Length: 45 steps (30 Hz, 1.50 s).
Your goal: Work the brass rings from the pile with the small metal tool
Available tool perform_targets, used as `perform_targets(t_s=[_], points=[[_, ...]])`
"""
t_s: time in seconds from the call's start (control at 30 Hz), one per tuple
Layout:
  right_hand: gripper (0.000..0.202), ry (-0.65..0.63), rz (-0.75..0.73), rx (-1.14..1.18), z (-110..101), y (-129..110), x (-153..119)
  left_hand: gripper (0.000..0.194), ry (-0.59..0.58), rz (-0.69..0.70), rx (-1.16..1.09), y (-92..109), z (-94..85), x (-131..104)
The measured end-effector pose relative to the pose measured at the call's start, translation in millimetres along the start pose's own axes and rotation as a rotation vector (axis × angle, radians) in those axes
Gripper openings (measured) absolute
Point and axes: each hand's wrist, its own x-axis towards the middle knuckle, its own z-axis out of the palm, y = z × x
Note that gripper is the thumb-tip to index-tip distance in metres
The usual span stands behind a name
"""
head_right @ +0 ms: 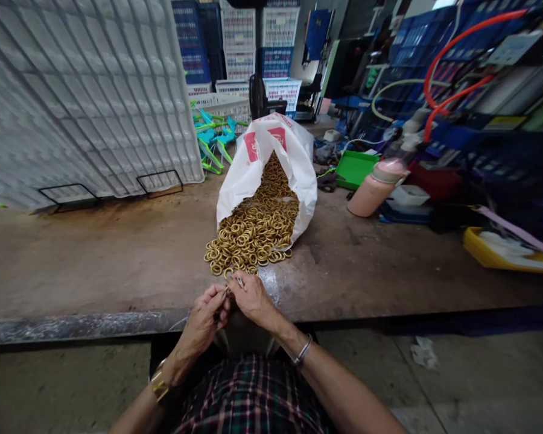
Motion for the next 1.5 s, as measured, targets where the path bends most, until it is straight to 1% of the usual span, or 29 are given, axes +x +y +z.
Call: perform_targets(t_s=[0.23,0.3,0.4,0.47,0.57,0.67,0.87,1.17,1.3,1.5], points=[[0.025,-0.015,0.017,0.037,-2,3,0,0.028,-0.025,0.019,0.001,0,-0.1,-1],[0.022,0.000,0.024,-0.004,-2,5,-1,0.028,-0.023,0.023,0.003,0,-0.3,0],[0.018,-0.008,-0.017,-0.208,-2,10,-4,0.028,0.000,0.032,0.024,-2,-0.9,0],[0.016,-0.065,-0.073,-0.392,-2,13,-7,0.028,0.020,0.038,0.049,-3,-1.6,1],[0.022,-0.155,-0.116,-0.600,0,15,-12,0.030,0.048,0.042,0.091,-4,-3.1,2],[0.028,-0.197,-0.120,-0.697,0,13,-13,0.031,0.070,0.041,0.128,-3,-4.2,2],[0.030,-0.224,-0.110,-0.759,1,7,-13,0.032,0.101,0.042,0.177,-3,-4.5,2],[0.031,-0.243,-0.022,-0.803,2,-1,-11,0.034,0.124,0.068,0.237,-1,-3.0,1],[0.031,-0.235,-0.061,-0.804,2,5,-10,0.035,0.123,0.074,0.251,-1,-3.7,2],[0.031,-0.275,-0.087,-0.807,0,10,-9,0.034,0.111,0.090,0.278,0,-3.5,1]])
